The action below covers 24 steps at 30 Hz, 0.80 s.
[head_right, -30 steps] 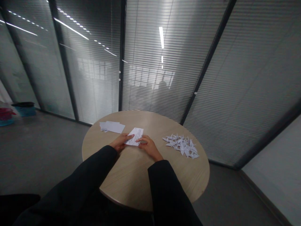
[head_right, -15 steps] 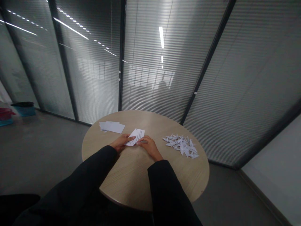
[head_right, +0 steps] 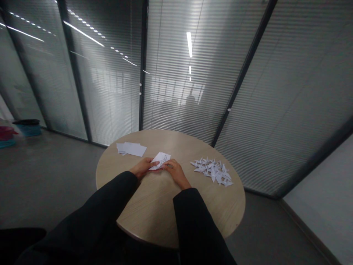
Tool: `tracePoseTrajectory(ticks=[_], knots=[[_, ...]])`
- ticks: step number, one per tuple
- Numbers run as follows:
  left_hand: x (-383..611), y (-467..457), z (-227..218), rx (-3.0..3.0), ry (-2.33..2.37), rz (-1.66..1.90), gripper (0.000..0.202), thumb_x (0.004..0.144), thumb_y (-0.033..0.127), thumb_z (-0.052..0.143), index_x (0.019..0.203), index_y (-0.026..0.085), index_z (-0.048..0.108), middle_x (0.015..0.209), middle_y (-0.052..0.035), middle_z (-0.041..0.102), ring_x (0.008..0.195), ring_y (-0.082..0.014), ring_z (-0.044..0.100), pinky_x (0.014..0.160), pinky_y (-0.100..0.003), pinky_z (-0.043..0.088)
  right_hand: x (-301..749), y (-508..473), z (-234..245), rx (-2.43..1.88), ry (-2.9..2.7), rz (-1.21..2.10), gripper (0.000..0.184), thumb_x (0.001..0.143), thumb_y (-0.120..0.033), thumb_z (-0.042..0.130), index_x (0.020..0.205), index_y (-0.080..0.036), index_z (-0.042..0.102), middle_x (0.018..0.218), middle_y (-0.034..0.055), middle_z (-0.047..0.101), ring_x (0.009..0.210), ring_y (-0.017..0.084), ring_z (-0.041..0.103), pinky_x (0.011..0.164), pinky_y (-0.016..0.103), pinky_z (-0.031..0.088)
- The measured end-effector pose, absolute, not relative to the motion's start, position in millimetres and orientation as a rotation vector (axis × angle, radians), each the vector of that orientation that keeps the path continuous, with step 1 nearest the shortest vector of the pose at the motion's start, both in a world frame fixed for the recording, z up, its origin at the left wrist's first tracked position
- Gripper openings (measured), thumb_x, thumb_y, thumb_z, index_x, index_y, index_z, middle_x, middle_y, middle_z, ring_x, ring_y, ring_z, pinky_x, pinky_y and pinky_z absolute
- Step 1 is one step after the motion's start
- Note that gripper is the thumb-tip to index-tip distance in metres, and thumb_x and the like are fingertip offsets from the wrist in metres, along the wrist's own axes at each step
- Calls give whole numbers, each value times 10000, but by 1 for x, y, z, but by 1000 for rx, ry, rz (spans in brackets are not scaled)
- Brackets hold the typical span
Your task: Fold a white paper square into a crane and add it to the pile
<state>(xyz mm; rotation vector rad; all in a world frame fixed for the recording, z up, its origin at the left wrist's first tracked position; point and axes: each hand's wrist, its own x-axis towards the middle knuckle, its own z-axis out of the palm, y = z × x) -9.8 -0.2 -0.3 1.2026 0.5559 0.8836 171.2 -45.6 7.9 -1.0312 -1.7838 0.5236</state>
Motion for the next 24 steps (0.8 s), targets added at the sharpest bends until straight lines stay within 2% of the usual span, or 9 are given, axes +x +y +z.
tracePoseTrajectory(ticks=[7,12,14,18,24], knots=[[-12,-6,7,1114,635,843,265,710,236,722,903,58,682,858,-133,709,715,-166,673,591,-202,520,175,-41,3,-995,-1709,433,254,751,-453,640,797,-214,713,991,78,620,965,202,568,878,343,439],[-12,-9,11,1050,507,810,301,640,126,767,917,51,675,937,-134,702,794,-154,665,733,-210,522,179,-40,4,-1022,-1684,408,228,760,-428,627,789,-220,715,1010,82,626,991,212,561,925,368,406],[-11,-8,9,1045,485,802,327,594,84,786,900,51,677,938,-133,704,791,-153,663,743,-217,520,178,-41,6,-1043,-1677,438,214,759,-404,621,793,-211,707,985,81,636,982,216,562,921,369,400],[-10,-4,3,1076,471,754,349,569,78,796,898,50,681,929,-145,706,794,-167,672,736,-229,523,173,-47,11,-1093,-1642,529,198,739,-377,619,738,-186,672,849,55,647,865,201,580,835,331,427],[-10,-5,-1,1131,398,650,375,637,145,770,984,51,664,1019,-182,681,854,-195,676,777,-258,523,170,-49,11,-1147,-1528,674,237,693,-406,627,699,-169,621,690,19,631,678,174,579,658,278,435]])
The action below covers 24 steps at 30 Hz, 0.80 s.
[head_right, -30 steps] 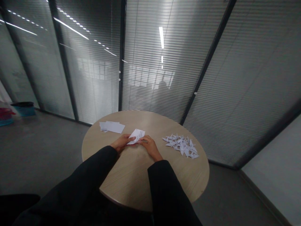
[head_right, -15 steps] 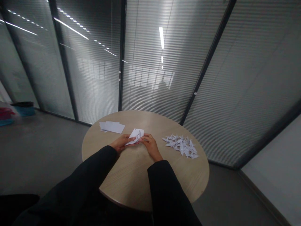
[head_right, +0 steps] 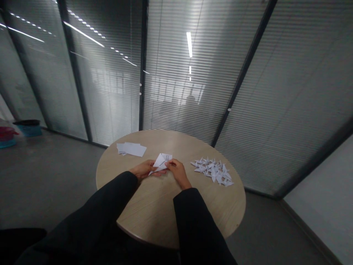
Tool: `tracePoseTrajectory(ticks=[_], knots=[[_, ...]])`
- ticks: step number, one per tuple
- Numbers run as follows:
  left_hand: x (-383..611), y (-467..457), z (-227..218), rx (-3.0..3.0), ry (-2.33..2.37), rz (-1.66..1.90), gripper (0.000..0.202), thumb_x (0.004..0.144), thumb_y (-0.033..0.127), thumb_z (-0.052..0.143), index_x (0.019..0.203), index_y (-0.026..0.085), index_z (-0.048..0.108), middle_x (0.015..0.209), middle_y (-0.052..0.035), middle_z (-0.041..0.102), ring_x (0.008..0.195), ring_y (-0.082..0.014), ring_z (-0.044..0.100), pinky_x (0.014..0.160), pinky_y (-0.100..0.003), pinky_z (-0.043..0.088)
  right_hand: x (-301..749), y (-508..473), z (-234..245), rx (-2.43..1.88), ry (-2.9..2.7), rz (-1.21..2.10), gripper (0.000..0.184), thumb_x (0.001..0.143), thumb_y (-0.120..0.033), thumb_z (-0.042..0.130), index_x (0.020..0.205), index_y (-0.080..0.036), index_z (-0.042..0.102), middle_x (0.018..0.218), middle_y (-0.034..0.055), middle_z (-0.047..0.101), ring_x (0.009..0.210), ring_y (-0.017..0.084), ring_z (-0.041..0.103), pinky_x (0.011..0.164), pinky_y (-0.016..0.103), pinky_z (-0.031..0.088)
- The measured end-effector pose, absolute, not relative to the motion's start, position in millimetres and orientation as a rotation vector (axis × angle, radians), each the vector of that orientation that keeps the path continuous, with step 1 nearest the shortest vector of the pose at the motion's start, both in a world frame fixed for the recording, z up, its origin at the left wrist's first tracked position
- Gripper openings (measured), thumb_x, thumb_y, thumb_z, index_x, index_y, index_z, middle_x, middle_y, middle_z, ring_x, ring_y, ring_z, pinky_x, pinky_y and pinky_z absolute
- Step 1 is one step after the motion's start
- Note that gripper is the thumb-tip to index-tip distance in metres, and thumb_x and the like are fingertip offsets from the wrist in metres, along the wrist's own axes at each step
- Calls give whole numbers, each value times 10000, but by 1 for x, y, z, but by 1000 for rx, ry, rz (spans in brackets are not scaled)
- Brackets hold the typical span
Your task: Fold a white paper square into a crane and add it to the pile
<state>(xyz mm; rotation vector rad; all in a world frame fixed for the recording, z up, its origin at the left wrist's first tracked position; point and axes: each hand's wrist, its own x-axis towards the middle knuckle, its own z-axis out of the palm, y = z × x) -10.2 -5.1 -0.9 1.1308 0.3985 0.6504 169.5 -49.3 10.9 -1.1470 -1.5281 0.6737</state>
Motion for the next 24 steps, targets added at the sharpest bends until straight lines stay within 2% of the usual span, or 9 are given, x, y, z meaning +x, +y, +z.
tracePoseTrajectory(ticks=[3,8,13,18,20,24], knots=[[-10,-7,1,1109,419,620,351,682,179,744,998,55,654,1060,-192,665,858,-208,678,768,-281,533,169,-47,9,-1161,-1496,657,233,665,-401,639,670,-170,608,658,13,625,646,172,575,631,276,430],[-7,-12,6,1118,451,647,418,732,376,693,992,51,648,1002,-195,678,831,-216,678,685,-286,551,168,-47,8,-1200,-1519,531,199,668,-372,631,671,-173,617,649,8,620,625,163,556,625,272,424],[-4,-13,3,1292,475,693,479,569,273,822,964,57,658,937,-180,693,795,-216,671,663,-288,540,167,-48,8,-1256,-1547,452,193,679,-368,619,676,-176,615,633,5,600,597,157,529,591,266,403],[-5,-10,0,1343,502,701,448,579,309,811,919,53,671,907,-177,695,770,-219,671,656,-297,525,165,-47,7,-1161,-1516,512,179,665,-343,639,729,-195,558,694,-1,607,645,161,568,608,266,439],[-6,-9,0,1368,500,698,442,587,318,804,918,55,672,908,-174,693,769,-221,670,653,-298,522,165,-47,6,-1093,-1471,608,268,646,-322,658,846,-210,519,737,-3,624,667,168,597,609,272,462],[-7,-11,2,1399,492,678,433,587,336,800,892,56,672,911,-177,688,758,-225,667,650,-318,523,163,-48,6,-1039,-1398,761,584,621,-273,689,1130,-227,407,817,12,656,729,189,640,645,302,499]])
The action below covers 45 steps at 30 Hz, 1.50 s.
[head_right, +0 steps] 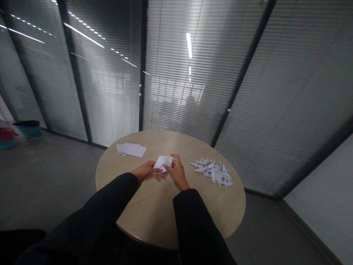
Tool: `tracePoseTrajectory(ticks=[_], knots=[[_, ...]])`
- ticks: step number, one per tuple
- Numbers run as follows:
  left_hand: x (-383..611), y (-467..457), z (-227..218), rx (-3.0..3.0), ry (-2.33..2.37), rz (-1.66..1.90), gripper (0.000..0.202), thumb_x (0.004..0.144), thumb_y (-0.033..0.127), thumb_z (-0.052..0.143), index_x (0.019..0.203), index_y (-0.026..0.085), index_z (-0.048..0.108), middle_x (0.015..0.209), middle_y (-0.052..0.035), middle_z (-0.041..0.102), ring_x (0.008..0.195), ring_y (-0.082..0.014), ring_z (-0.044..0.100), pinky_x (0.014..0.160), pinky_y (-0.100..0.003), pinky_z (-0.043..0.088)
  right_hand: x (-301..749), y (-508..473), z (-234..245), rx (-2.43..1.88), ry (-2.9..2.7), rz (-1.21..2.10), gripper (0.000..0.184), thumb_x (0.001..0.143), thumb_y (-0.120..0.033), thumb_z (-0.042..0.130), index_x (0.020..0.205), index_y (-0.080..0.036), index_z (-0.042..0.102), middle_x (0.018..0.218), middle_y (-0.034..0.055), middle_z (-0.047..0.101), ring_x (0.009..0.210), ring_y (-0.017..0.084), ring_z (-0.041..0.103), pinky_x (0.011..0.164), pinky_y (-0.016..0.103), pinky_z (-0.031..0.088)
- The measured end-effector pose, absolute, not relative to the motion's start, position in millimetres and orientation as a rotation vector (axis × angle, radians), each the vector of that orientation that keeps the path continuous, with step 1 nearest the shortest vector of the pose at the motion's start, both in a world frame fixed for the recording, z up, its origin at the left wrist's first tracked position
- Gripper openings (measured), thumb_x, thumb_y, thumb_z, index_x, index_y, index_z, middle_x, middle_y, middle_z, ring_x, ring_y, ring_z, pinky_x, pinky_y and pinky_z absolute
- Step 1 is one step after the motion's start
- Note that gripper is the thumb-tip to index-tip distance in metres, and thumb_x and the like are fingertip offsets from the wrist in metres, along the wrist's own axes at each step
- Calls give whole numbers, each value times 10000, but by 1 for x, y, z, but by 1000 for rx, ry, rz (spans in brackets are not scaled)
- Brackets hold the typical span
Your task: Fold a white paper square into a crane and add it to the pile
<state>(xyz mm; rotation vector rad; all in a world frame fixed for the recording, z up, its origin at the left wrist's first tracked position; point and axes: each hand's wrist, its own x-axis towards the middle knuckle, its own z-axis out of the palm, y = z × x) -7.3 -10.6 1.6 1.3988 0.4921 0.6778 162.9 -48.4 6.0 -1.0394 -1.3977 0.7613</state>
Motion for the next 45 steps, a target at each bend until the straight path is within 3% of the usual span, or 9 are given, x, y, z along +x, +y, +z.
tracePoseTrajectory(ticks=[4,15,18,22,24,30,38,45], knots=[[-8,-13,4,1412,499,645,427,593,337,796,890,56,672,914,-182,686,766,-231,667,649,-315,520,162,-51,9,-1026,-1396,840,752,607,-257,706,1263,-231,338,858,22,671,757,193,651,676,319,514],[-9,-11,2,1410,493,632,411,600,335,789,887,66,668,916,-179,689,756,-233,676,640,-308,521,163,-54,13,-1042,-1462,882,720,641,-307,694,1280,-207,380,882,40,670,760,183,641,690,305,503],[-9,-12,1,1426,495,578,386,613,321,780,882,69,667,887,-172,697,758,-234,679,648,-318,526,162,-53,11,-1095,-1480,791,676,602,-298,727,1211,-191,454,845,26,656,733,175,619,656,285,489],[-7,-12,1,1432,505,526,393,597,296,792,886,63,663,818,-158,704,730,-222,679,640,-310,533,165,-50,8,-1160,-1486,674,386,607,-325,707,939,-161,598,758,16,641,649,158,578,587,262,453],[-6,-11,1,1417,512,573,415,572,283,806,894,65,660,835,-152,702,719,-212,676,627,-298,535,167,-49,8,-1174,-1471,649,335,605,-345,706,864,-152,615,733,20,643,637,161,574,581,264,446],[-7,-5,4,1285,671,940,365,475,224,844,744,79,643,704,-59,671,599,-129,630,603,-236,518,169,-51,11,-1154,-1315,633,413,579,-390,738,900,-158,620,845,58,682,740,205,619,642,296,480],[-9,-3,12,1181,737,1206,459,453,234,852,833,97,633,681,-33,664,603,-135,625,612,-260,519,169,-48,7,-1077,-1289,852,432,518,-382,785,853,-151,640,866,81,713,789,243,660,691,346,510],[-10,-2,15,1239,724,1261,439,466,305,839,792,96,632,606,-5,635,564,-120,597,565,-232,487,168,-49,7,-1109,-1296,990,396,473,-334,804,787,-135,668,806,79,725,708,235,665,624,323,504]])
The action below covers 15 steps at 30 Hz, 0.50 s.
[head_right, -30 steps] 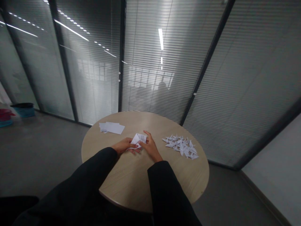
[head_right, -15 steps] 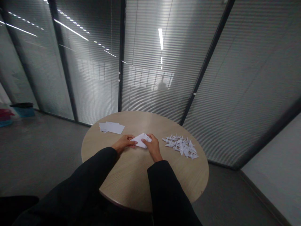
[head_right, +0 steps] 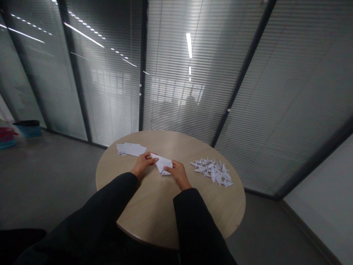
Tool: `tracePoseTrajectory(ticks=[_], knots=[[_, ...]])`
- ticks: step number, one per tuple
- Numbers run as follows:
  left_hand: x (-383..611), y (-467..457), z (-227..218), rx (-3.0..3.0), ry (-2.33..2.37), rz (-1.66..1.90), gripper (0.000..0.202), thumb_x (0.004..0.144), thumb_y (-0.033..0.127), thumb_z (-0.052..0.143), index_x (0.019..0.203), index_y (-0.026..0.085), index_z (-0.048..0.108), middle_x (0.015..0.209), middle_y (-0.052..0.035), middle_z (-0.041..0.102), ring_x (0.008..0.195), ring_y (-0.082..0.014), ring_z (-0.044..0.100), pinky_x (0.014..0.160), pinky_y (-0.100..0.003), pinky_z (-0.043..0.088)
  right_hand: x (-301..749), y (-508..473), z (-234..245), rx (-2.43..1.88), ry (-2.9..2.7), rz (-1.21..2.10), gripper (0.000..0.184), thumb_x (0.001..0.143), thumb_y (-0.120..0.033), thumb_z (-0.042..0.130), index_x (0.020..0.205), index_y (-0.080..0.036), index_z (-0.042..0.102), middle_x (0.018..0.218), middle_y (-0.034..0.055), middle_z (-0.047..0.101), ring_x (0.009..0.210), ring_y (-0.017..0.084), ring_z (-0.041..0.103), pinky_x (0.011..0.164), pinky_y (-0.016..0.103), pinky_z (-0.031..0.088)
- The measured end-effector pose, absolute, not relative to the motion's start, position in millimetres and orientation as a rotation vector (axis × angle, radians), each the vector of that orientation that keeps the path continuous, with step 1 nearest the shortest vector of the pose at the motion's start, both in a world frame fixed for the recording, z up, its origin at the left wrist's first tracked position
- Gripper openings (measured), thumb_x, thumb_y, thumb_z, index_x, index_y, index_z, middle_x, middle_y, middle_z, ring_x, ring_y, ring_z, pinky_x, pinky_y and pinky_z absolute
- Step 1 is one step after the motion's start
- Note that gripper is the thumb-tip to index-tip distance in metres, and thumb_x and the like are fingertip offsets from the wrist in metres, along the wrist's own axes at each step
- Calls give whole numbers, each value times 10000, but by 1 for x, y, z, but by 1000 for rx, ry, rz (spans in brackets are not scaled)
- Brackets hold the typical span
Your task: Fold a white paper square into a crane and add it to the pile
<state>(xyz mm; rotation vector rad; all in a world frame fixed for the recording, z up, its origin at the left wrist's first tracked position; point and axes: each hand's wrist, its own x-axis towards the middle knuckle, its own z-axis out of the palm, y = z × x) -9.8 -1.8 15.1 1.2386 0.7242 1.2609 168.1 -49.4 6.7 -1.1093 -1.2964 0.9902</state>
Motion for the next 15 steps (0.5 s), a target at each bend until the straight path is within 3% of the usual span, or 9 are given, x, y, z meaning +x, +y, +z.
tracePoseTrajectory(ticks=[4,8,15], knots=[[-9,-2,15,1297,724,1284,476,478,325,836,841,95,631,585,0,629,542,-120,588,554,-231,472,167,-50,6,-1150,-1316,1023,391,471,-336,804,778,-127,685,748,68,720,652,220,654,583,307,489],[-6,-4,12,1304,647,1152,564,451,305,852,921,104,613,747,-63,700,659,-170,645,640,-274,502,166,-50,6,-1148,-1305,989,414,471,-354,808,788,-118,685,727,64,715,626,211,647,572,300,479],[-4,-1,8,1315,691,1116,490,393,298,869,761,105,609,750,-88,710,669,-203,652,627,-292,499,163,-54,8,-1130,-1325,1045,396,521,-413,789,776,-127,691,727,59,706,627,198,634,572,284,460]])
